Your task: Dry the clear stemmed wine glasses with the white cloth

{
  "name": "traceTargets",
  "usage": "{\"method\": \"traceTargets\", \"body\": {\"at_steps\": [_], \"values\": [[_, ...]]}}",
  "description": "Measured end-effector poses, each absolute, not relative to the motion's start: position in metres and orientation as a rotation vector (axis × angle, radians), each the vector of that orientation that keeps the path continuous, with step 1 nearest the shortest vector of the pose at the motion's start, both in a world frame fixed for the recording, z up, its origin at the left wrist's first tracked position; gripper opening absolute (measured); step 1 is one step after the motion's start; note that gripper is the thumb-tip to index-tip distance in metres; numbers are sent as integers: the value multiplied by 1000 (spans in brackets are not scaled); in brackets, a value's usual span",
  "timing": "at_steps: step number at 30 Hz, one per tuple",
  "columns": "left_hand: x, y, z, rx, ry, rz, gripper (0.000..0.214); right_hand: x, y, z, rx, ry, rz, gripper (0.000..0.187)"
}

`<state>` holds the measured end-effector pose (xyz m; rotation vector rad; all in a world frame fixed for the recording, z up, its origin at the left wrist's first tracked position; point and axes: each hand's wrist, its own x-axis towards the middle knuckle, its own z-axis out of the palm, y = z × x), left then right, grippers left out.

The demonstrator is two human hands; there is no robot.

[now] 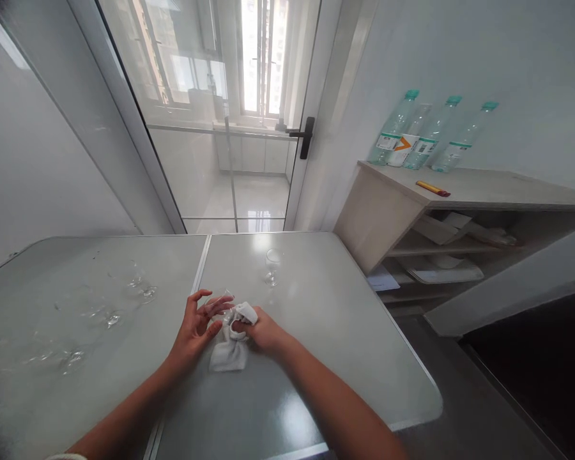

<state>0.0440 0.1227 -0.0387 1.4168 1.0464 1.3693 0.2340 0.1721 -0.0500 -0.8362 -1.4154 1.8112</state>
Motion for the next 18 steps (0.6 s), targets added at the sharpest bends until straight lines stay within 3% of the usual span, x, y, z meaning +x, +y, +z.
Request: {"method": "traceTargets", "body": {"at_steps": [4, 8, 12, 14, 18], "values": [[44, 121, -44, 1599, 1043, 1310, 55, 238, 171, -44, -806, -1614, 1756, 30], [45, 120, -53, 1741, 1155, 1393, 53, 237, 168, -39, -869, -1896, 1279, 21], [43, 123, -55, 1711, 1161, 1509, 68, 234, 166, -39, -879, -2055, 876, 11], [40, 124, -54, 1696, 1120, 1482, 69, 236, 166, -39, -846, -2030, 1018, 12], [34, 124, -52, 1688, 940, 1345, 66, 245, 172, -38, -803, -1773, 1705, 23]]}}
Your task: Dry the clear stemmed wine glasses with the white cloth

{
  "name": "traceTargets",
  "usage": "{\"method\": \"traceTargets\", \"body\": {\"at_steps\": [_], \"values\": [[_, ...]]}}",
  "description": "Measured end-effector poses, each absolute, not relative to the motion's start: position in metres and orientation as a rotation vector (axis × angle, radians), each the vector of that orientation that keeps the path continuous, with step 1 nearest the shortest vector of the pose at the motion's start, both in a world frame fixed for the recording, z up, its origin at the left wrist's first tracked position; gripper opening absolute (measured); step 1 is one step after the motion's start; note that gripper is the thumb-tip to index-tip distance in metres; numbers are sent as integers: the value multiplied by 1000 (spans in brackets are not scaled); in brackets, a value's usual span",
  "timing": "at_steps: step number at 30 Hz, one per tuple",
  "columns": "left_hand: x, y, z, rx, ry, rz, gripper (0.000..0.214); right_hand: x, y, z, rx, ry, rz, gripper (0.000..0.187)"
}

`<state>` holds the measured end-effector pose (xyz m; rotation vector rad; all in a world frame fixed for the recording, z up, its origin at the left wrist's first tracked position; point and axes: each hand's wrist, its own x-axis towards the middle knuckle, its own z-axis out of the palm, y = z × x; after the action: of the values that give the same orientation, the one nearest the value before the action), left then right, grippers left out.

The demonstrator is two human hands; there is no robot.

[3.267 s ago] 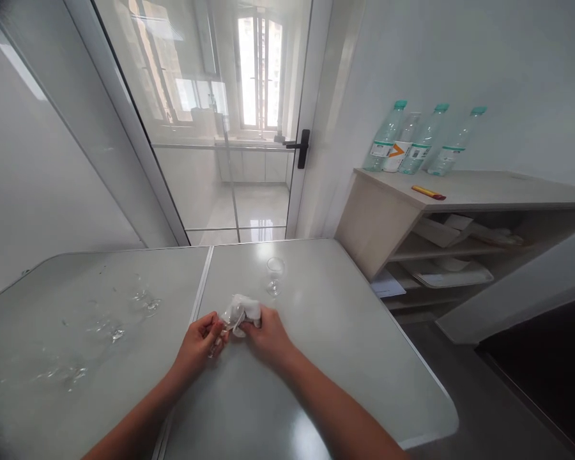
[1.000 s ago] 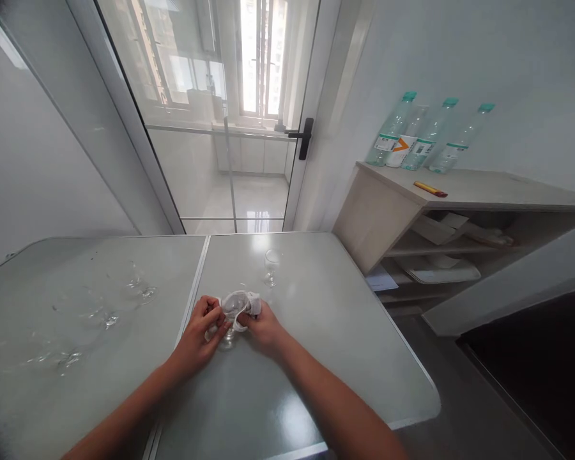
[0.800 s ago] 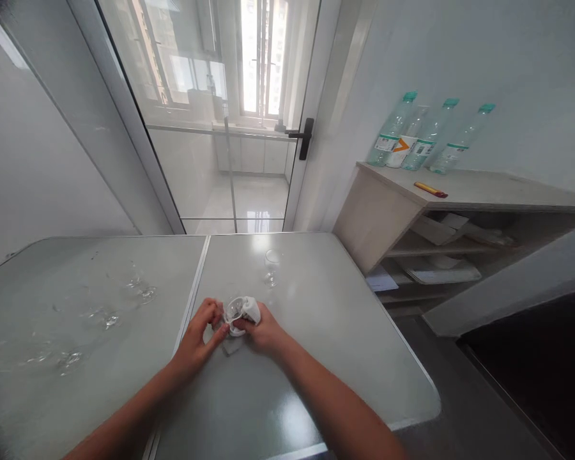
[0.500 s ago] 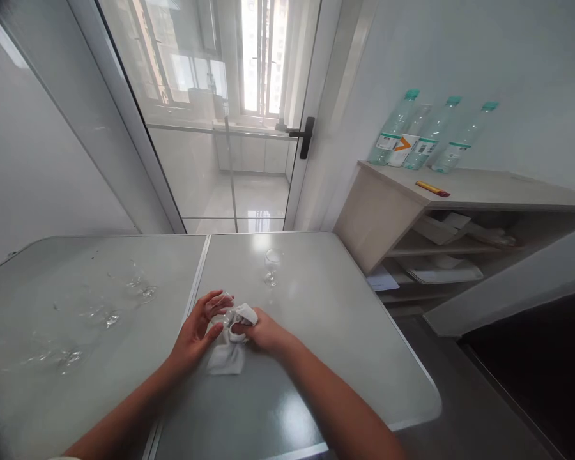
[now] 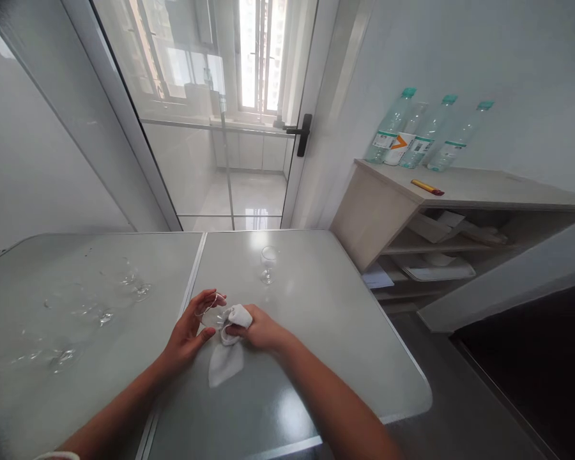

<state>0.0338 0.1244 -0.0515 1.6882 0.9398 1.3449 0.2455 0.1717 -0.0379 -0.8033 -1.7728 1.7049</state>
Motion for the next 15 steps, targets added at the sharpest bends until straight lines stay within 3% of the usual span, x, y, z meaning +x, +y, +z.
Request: {"method": "traceTargets", "body": {"at_steps": [3, 8, 10, 12, 15], "values": [[34, 124, -53, 1687, 906, 1316, 66, 249, 174, -37, -782, -1726, 1870, 25], [39, 125, -55, 1635, 1128, 1480, 66, 238, 169, -36, -882, -1974, 1071, 19], [38, 126, -54, 1555, 1140, 1536, 67, 235, 166, -35, -915, -2006, 953, 23], [36, 128, -52, 1486, 1061, 1532, 66, 235, 166, -35, -914, -1963, 1221, 28], [33, 129, -51, 1422, 848, 1442, 68, 238, 166, -37, -855, -1635, 1907, 40]]}}
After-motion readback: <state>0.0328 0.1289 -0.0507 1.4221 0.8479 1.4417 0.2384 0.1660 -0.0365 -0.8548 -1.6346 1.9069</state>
